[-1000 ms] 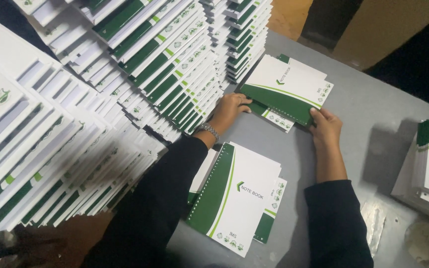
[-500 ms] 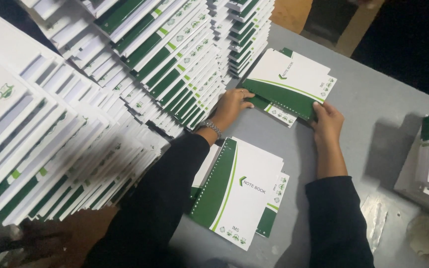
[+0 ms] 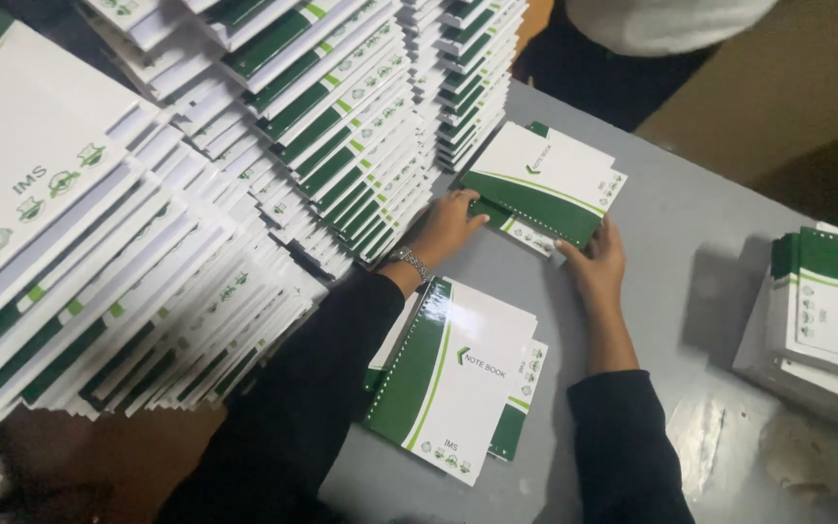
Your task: The person is manually assembling notebooks by taking a front cover, a stack of lined paper, and a back cover, aligning them, and then placing the completed assembly onto a growing stack of finished notebooks.
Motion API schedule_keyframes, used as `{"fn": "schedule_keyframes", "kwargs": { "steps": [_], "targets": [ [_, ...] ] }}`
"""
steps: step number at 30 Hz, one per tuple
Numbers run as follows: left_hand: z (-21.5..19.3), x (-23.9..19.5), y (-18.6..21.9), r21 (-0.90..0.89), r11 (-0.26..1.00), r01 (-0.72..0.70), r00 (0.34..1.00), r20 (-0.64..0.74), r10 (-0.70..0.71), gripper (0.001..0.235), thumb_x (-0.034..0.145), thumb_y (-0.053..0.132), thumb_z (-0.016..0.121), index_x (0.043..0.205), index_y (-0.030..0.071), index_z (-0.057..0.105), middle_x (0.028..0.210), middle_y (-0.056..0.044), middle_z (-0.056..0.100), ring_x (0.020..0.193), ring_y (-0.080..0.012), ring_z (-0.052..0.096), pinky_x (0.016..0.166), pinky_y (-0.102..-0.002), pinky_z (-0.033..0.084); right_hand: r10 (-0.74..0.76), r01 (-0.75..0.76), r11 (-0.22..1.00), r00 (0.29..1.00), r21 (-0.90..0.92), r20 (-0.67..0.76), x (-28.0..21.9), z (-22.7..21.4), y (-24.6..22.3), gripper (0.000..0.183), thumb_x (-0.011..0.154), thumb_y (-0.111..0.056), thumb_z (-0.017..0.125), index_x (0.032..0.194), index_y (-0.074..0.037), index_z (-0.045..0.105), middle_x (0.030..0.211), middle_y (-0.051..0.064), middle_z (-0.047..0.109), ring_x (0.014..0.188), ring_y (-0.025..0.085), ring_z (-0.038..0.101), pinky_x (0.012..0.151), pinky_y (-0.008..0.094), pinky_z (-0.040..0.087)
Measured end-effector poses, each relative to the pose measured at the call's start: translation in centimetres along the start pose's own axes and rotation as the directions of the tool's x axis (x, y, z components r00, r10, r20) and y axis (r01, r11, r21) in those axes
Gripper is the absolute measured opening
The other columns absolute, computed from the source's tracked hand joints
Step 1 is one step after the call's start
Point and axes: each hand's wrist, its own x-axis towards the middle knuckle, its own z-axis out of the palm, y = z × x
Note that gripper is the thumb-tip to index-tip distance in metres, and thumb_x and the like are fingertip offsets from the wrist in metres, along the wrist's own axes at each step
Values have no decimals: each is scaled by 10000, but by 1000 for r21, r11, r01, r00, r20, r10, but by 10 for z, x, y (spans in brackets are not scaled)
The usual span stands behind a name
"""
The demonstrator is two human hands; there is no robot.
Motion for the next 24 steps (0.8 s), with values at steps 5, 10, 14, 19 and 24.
{"fn": "schedule_keyframes", "kwargs": {
  "steps": [5, 10, 14, 19, 24],
  "targets": [
    [3, 1, 1, -1, 1000, 4, 1000, -3, -4, 403, 926, 222, 759, 1256, 31, 629, 1154, -201, 690, 1105, -360, 709, 941, -444, 573, 30, -29, 1000, 999, 8, -35, -7, -1, -17, 905, 828, 6, 844, 1566, -3, 321, 1517, 321, 437, 1371, 480, 442, 1157, 551, 413],
    [-3, -5, 6, -34, 999, 37, 999, 24, -36, 403, 941, 194, 742, 1284, 28, 613, 1187, -213, 667, 1156, -353, 688, 978, -434, 558, 0, 3, 996, 1000, 86, -27, 5, -9, 29, 907, 848, 26, 832, 1570, 13, 285, 1511, 334, 433, 1358, 490, 465, 1138, 556, 439],
    [-34, -33, 24, -141, 988, 64, 996, 65, -55, 495, 946, 167, 725, 1385, 21, 549, 1305, -260, 619, 1266, -398, 607, 1065, -485, 507, -21, 27, 989, 999, 147, -43, 12, -22, 83, 1036, 887, -8, 860, 1622, -87, 135, 1550, 337, 372, 1388, 496, 449, 1160, 570, 427],
    [-122, -154, 89, -382, 924, 29, 1000, 23, -22, 488, 982, 177, 686, 1409, -4, 533, 1323, -323, 612, 1257, -478, 576, 1039, -562, 509, -132, 95, 984, 955, -150, -266, -30, -37, 61, 803, 1081, -86, 749, 1628, -195, 171, 1524, 279, 414, 1377, 435, 497, 1099, 522, 507],
    [-141, -283, 87, -291, 857, 425, 899, 21, -438, 452, 946, 339, 718, 1299, 63, 657, 1215, -221, 716, 1156, -374, 689, 961, -456, 574, -292, 217, 944, 900, -246, -324, -120, -43, -19, 250, 1082, -55, 600, 1327, -21, 635, 1209, 176, 686, 1132, 330, 668, 882, 428, 597]
  ]
}}
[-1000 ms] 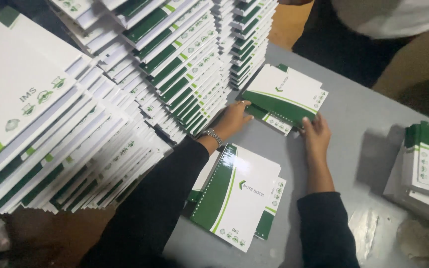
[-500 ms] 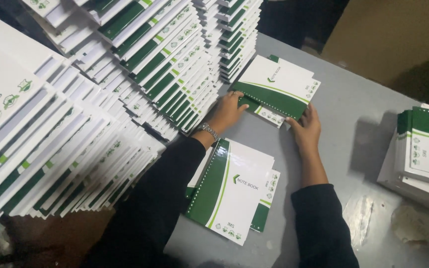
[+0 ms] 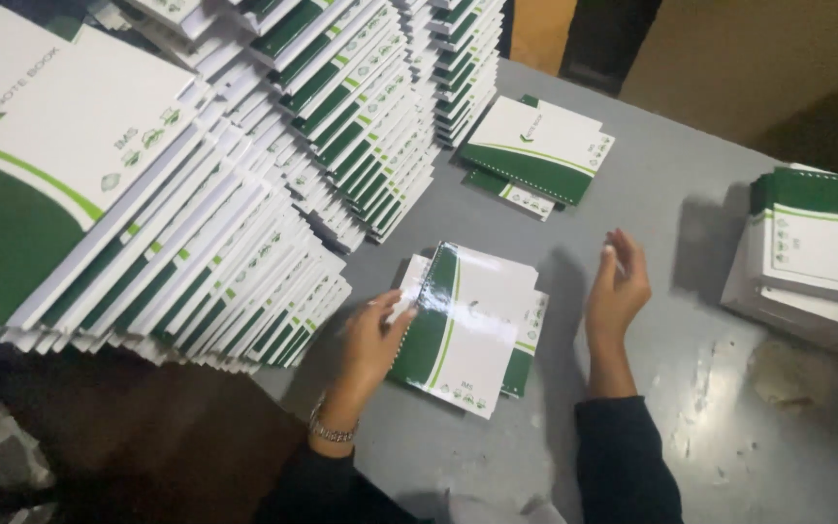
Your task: The person is manually assembling notebooks by taking a front cover, a stack of lined paper, and a back cover, aligning them, and then placing the completed assembly onto a growing stack of finished notebooks.
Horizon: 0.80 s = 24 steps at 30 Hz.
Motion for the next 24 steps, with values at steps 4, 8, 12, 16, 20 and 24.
{"fn": "schedule_keyframes", "kwargs": {
  "steps": [4, 8, 12, 16, 20, 24],
  "targets": [
    [7, -31, -65, 151, 978, 144, 988, -69, -135, 434, 978, 472, 667, 1131, 70, 726, 1028, -170, 751, 936, -319, 754, 803, -410, 612, 16, -15, 1000, 995, -13, 99, -91, -33, -80, 181, 1037, -27, 652, 1206, 18, 699, 1061, 187, 743, 927, 309, 726, 732, 385, 632],
    [3, -43, -58, -193, 867, 459, 871, 289, -397, 694, 877, 568, 657, 1304, 32, 551, 923, -217, 776, 743, -254, 779, 701, -303, 628, 125, -97, 988, 957, -117, 261, -184, -75, -118, 214, 990, -115, 643, 1164, -21, 727, 1112, 150, 763, 1047, 285, 728, 891, 399, 630],
    [34, -33, -91, -544, 660, 518, 854, 293, -429, 828, 764, 324, 830, 1415, -42, 471, 1175, -351, 685, 738, -308, 762, 712, -314, 651, 383, -378, 923, 882, -72, 276, -244, -132, -146, 246, 965, -197, 628, 1130, -87, 774, 1095, 69, 808, 1053, 173, 752, 973, 313, 598],
    [24, -48, -78, -491, 738, 463, 886, 275, -373, 621, 823, 317, 803, 1279, -39, 578, 975, -292, 750, 696, -285, 765, 645, -304, 646, 461, -448, 887, 857, -111, 230, -291, -188, -136, 228, 960, -189, 626, 1092, -93, 785, 1061, 46, 818, 980, 152, 761, 919, 270, 590],
    [18, -50, -56, -410, 833, 372, 928, 178, -327, 542, 875, 357, 763, 1237, -24, 630, 822, -221, 767, 651, -234, 762, 578, -283, 631, 593, -612, 790, 778, 36, 207, -322, -217, -121, 287, 966, -142, 616, 1156, 36, 739, 1042, 205, 797, 894, 265, 775, 841, 342, 636],
    [21, -59, -50, -126, 940, 318, 942, 157, -297, 438, 889, 526, 730, 867, 94, 663, 722, -37, 713, 522, -131, 639, 514, -251, 526, 525, -570, 805, 814, 164, 248, -339, -234, -119, 271, 976, -92, 600, 1163, 58, 726, 1040, 239, 785, 862, 277, 770, 812, 355, 662]
  ]
}}
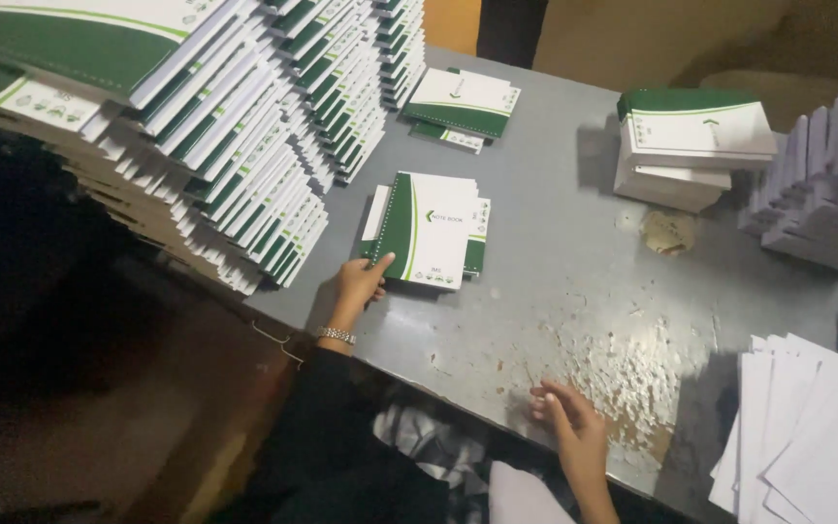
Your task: The person is manually assembling notebooks by taking a front cover, a stack of lined paper, and a back cover, aligning them, and then placing the completed assembly onto a growing stack of finished notebooks.
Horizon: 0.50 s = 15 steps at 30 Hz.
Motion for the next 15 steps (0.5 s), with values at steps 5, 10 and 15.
{"fn": "schedule_keyframes", "kwargs": {
  "steps": [5, 10, 15],
  "targets": [
    [13, 2, -20, -72, 995, -70, 997, -32, 68, 750, 834, 590, 686, 1347, 51, 598, 928, -45, 659, 595, -133, 623, 579, -276, 515, -43, 43, 999, 999, 11, 33, -19, -8, -1, 263, 983, -81, 588, 1172, 34, 730, 1053, 223, 781, 859, 259, 767, 772, 327, 660],
    [20, -58, -14, -525, 850, -28, 974, 179, 142, 392, 930, 253, 663, 1288, 104, 601, 1253, -69, 707, 1107, -197, 681, 888, -318, 563, 63, -66, 988, 998, 137, 30, -20, -23, 20, 302, 990, -84, 571, 1219, 63, 702, 1058, 270, 781, 875, 308, 764, 792, 372, 647],
    [53, -121, -31, -668, 730, 144, 973, 231, 20, 549, 810, 227, 742, 1329, 122, 600, 1267, -28, 708, 1193, -193, 625, 1086, -406, 378, 53, -76, 973, 992, 218, 110, -21, -24, 15, 453, 983, -170, 531, 1375, 48, 590, 1288, 273, 697, 1134, 397, 728, 934, 467, 631]
  ]
}}
